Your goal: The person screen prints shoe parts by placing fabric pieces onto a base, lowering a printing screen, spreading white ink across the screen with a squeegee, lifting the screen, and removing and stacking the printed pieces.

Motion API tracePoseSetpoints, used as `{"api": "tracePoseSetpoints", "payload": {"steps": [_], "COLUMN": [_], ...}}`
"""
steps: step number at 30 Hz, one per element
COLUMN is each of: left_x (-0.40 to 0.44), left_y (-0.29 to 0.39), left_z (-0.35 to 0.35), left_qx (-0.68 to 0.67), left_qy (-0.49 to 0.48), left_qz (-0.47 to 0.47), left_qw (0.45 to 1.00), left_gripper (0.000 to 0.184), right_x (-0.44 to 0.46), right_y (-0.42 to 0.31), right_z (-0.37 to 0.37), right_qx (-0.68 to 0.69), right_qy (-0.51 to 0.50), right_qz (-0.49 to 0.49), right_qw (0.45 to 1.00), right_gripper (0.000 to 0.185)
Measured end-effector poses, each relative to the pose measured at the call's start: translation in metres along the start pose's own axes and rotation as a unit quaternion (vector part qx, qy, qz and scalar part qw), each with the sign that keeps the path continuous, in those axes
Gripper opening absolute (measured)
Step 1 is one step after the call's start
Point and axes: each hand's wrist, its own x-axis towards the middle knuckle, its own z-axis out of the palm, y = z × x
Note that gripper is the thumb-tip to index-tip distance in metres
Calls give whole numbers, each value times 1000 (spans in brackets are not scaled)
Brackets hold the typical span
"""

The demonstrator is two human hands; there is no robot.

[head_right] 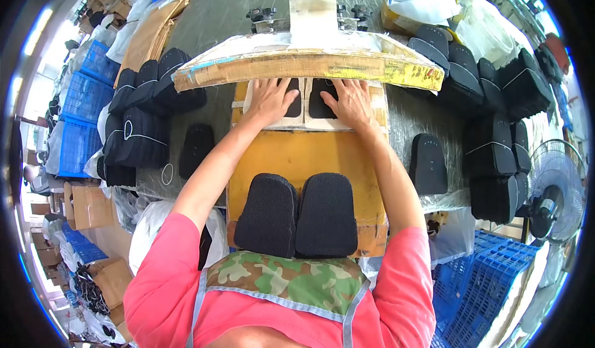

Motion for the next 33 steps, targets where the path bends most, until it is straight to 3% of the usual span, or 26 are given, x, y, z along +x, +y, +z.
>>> {"api": "tracePoseSetpoints", "payload": {"steps": [1,4,13,18,19,25,28,31,33], "left_x": [-1,-4,-3,-6,-6,-3,-1,-3,-3], "left_y": [2,7,10,5,4,8,9,9,15], "left_z": [2,2,-13,1,2,-6,-10,-6,-17], "left_qx": [5,23,-13,15,18,-21,-18,-4,-24], "left_qy": [-43,-117,-169,-104,-98,-139,-168,-129,-94], "left_qz": [-17,-36,-30,2,4,-20,-30,-19,14], "left_qw": [999,992,985,994,995,990,985,991,995], "left_gripper": [64,70,76,79,79,80,80,76,71], "right_x": [-1,-2,-2,-3,-3,-1,0,-4,-2], "right_y": [-1,-2,1,3,4,-3,-3,5,2], "right_z": [-1,-1,2,1,1,-3,-4,7,3], "right_qx": [2,0,-1,3,-7,-19,-24,-33,-36], "right_qy": [-9,-16,-10,-27,-40,-85,-110,-31,-76], "right_qz": [4,7,4,-4,-1,20,30,-17,2], "right_qw": [1000,1000,1000,1000,999,996,993,999,996], "right_gripper": [52,53,52,59,73,93,93,94,94]}}
